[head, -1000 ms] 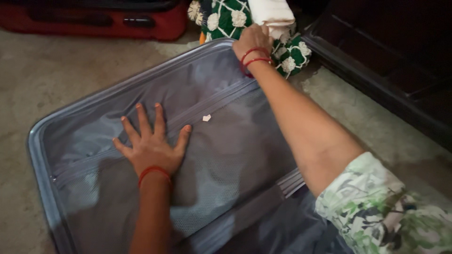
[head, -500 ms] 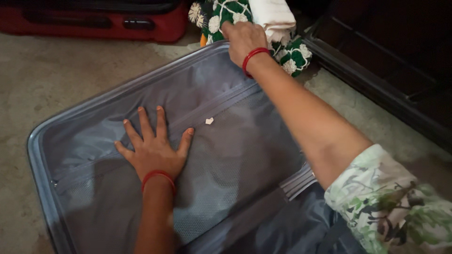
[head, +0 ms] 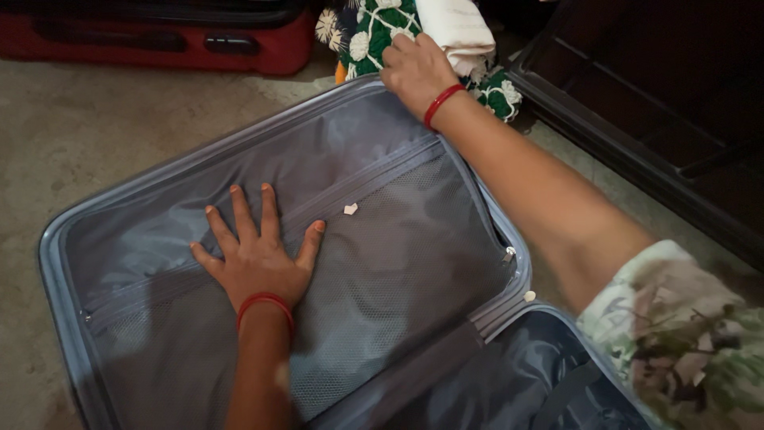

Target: The person folds and places various patterned garments into an open suitcase. They arrange the clothes neatly, close the mesh cover, and continue adding more folded items.

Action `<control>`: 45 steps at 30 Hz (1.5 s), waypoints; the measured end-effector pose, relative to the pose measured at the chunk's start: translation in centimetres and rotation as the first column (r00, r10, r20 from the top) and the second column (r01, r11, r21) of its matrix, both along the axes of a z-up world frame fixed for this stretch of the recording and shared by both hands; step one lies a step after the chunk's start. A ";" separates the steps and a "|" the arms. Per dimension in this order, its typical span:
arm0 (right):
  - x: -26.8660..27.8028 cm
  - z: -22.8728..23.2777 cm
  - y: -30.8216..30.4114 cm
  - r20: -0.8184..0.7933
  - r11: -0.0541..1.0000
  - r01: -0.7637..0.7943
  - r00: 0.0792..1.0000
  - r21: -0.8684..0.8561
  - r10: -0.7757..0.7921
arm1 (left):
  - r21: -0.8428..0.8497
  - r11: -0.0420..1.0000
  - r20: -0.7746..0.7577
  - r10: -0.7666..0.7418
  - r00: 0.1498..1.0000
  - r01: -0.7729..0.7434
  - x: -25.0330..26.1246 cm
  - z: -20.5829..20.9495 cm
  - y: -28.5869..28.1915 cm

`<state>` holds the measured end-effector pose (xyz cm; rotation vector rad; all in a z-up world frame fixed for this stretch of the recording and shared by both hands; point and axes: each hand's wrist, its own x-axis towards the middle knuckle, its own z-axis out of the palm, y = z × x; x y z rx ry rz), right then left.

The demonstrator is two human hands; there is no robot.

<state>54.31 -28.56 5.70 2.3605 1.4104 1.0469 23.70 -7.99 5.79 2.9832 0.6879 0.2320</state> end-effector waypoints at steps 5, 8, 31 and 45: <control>0.2 -0.3 -0.3 0.011 0.999 0.016 1.000 0.049 -0.017 | 0.004 1.000 0.013 -0.004 1.000 0.004 -0.2 -0.3 0.0; 0.6 -1.1 0.4 -0.288 0.945 0.190 0.951 0.265 -0.110 | 0.024 1.000 0.005 -0.007 1.000 0.006 0.1 -0.3 0.3; -1.2 -5.5 0.0 -0.650 0.643 0.360 0.702 0.676 0.290 | -0.012 0.931 0.022 -0.365 0.931 0.366 11.3 0.0 -10.0; -3.1 -2.2 1.5 -0.376 0.864 0.234 0.925 0.445 -0.057 | -0.043 0.951 -0.008 -0.308 0.951 0.307 12.4 -2.4 -9.8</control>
